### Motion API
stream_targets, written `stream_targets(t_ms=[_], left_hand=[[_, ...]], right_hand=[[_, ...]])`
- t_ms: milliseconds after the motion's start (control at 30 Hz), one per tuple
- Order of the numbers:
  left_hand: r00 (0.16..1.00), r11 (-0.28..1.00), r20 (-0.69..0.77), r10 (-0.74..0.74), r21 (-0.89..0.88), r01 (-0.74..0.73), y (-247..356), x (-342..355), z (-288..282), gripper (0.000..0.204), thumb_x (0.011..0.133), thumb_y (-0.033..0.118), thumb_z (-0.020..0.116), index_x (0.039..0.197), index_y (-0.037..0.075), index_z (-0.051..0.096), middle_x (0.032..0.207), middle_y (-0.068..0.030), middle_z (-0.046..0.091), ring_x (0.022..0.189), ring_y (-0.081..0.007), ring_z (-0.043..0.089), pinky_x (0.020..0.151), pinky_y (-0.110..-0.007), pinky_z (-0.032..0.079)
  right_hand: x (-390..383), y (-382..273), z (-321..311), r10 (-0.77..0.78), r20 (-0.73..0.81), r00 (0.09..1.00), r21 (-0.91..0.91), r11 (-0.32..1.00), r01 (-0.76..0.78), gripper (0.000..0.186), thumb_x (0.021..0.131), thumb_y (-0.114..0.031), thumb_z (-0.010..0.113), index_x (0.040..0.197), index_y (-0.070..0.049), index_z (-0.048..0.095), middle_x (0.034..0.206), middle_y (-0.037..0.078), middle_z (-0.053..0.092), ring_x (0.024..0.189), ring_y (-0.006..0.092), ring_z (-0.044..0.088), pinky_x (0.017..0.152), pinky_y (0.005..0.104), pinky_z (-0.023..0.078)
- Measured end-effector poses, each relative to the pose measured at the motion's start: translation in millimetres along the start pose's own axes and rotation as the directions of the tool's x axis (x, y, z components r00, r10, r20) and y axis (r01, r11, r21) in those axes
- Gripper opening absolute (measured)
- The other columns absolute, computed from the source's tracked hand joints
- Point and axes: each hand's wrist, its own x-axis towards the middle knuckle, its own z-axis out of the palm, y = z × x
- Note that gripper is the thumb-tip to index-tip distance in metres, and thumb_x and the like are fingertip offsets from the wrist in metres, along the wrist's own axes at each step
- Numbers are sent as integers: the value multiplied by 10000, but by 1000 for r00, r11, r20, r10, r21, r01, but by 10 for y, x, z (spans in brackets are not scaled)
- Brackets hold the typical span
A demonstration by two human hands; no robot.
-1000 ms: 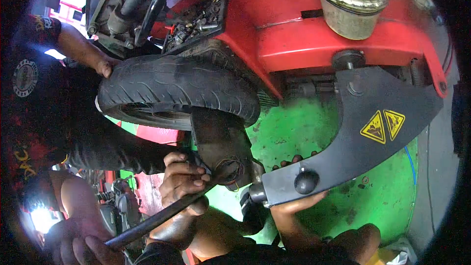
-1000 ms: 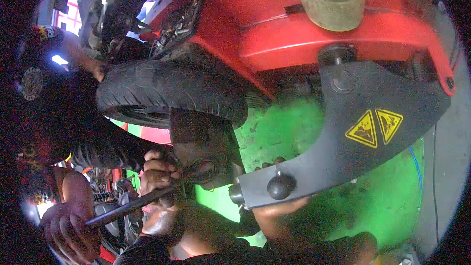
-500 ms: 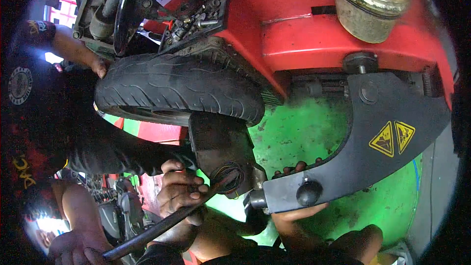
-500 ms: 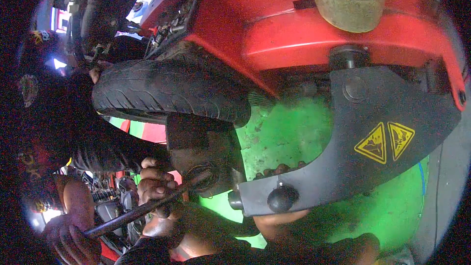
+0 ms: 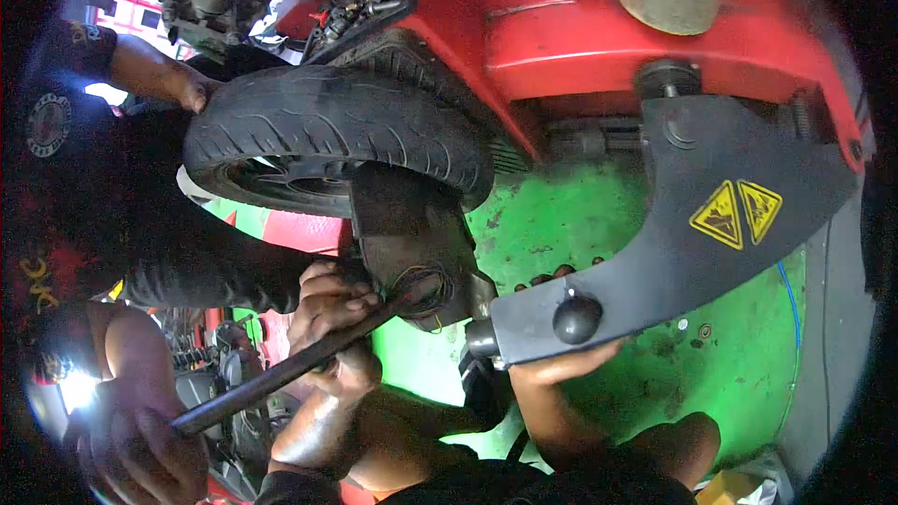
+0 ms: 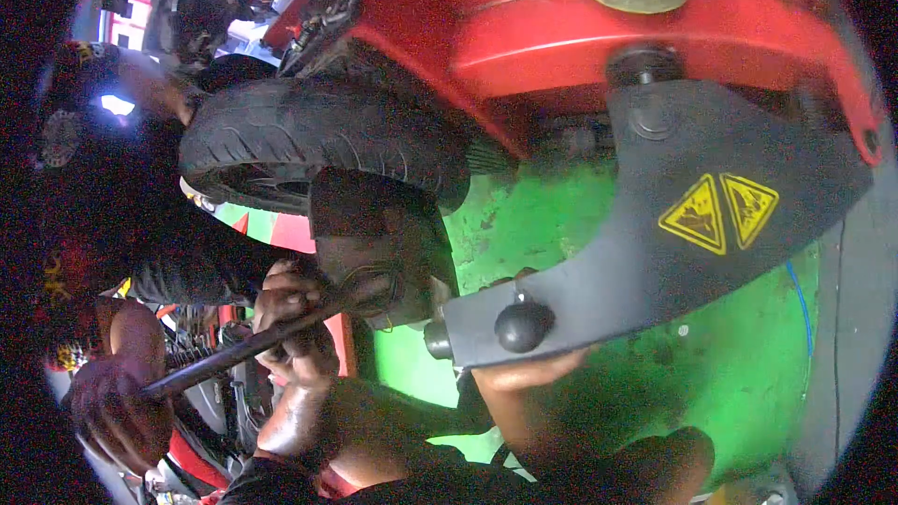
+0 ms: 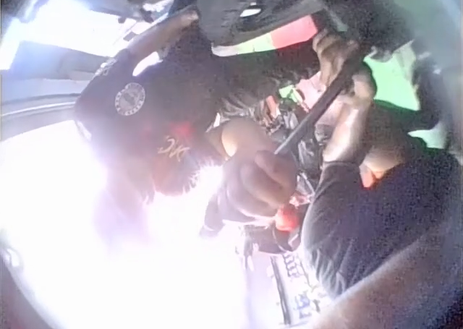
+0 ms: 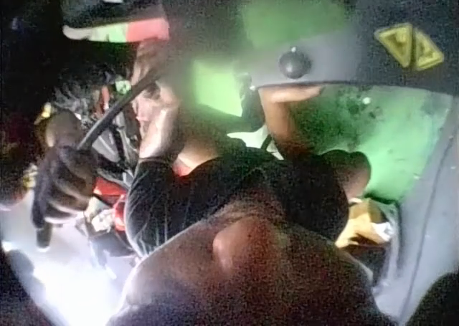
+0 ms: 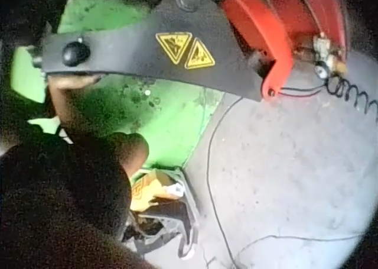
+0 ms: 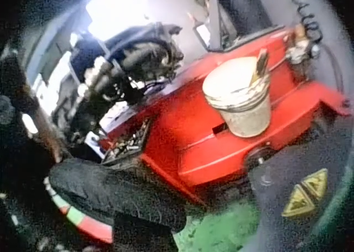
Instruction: Replacing a motorcycle tire using a tire changer machine.
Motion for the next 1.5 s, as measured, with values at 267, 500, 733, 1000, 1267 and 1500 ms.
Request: stream_targets(t_ms=[267, 500, 733, 1000, 1267, 1500], left_hand=[[964, 968, 136, -230, 133, 212, 316, 92, -200, 297, 858, 217, 656, 984, -52, 674, 953, -148, 690, 920, -308, 600, 858, -417, 460], [849, 856, 109, -516, 29, 516, 582, -19, -256, 432, 900, 269, 694, 1219, -13, 621, 1204, -171, 638, 1120, -298, 584, 983, -400, 435], [857, 857, -46, -514, 6, 514, 785, -181, -424, 565, 905, 158, 705, 1388, -20, 471, 1279, -148, 574, 1140, -226, 560, 990, -346, 444], [863, 856, -42, -503, 115, 504, 1055, -131, -622, 532, 915, 155, 668, 1377, -21, 471, 1267, -174, 570, 1116, -254, 574, 981, -362, 448], [919, 896, -164, -358, 215, 388, 948, -237, -724, 566, 908, 230, 662, 1343, -71, 463, 1277, -225, 548, 1173, -339, 536, 1025, -421, 402], [905, 876, -97, -415, 225, 426, 937, -224, -764, 582, 984, 309, 561, 1386, -87, 419, 1328, -262, 515, 1266, -383, 477, 1088, -424, 342]], right_hand=[[226, -1, -266, 749, 662, 38, 538, -440, -719, 744, 890, -709, 393, 1282, -90, 527, 1165, 129, 634, 1055, 314, 630, 924, 509, 504], [430, -31, -338, 685, 720, -112, 355, -501, -789, 859, 889, -764, 352, 1458, -121, 388, 1428, 99, 440, 1298, 290, 452, 1106, 486, 346], [341, 123, -218, 653, 755, -59, 309, -433, -847, 978, 810, -883, 276, 1501, -196, 355, 1519, 65, 368, 1368, 301, 392, 1131, 546, 304], [382, 112, -173, 631, 775, 38, 356, -385, -852, 927, 862, -833, 229, 1502, -174, 350, 1502, 71, 387, 1352, 299, 415, 1137, 516, 325], [472, -87, -264, 591, 806, 36, 321, -386, -865, 884, 863, -824, 242, 1479, -207, 389, 1481, 59, 418, 1332, 302, 438, 1118, 520, 351], [465, -108, -342, 540, 840, 48, 295, -381, -876, 894, 876, -817, 191, 1480, -186, 379, 1447, 73, 435, 1309, 307, 451, 1109, 526, 355]])
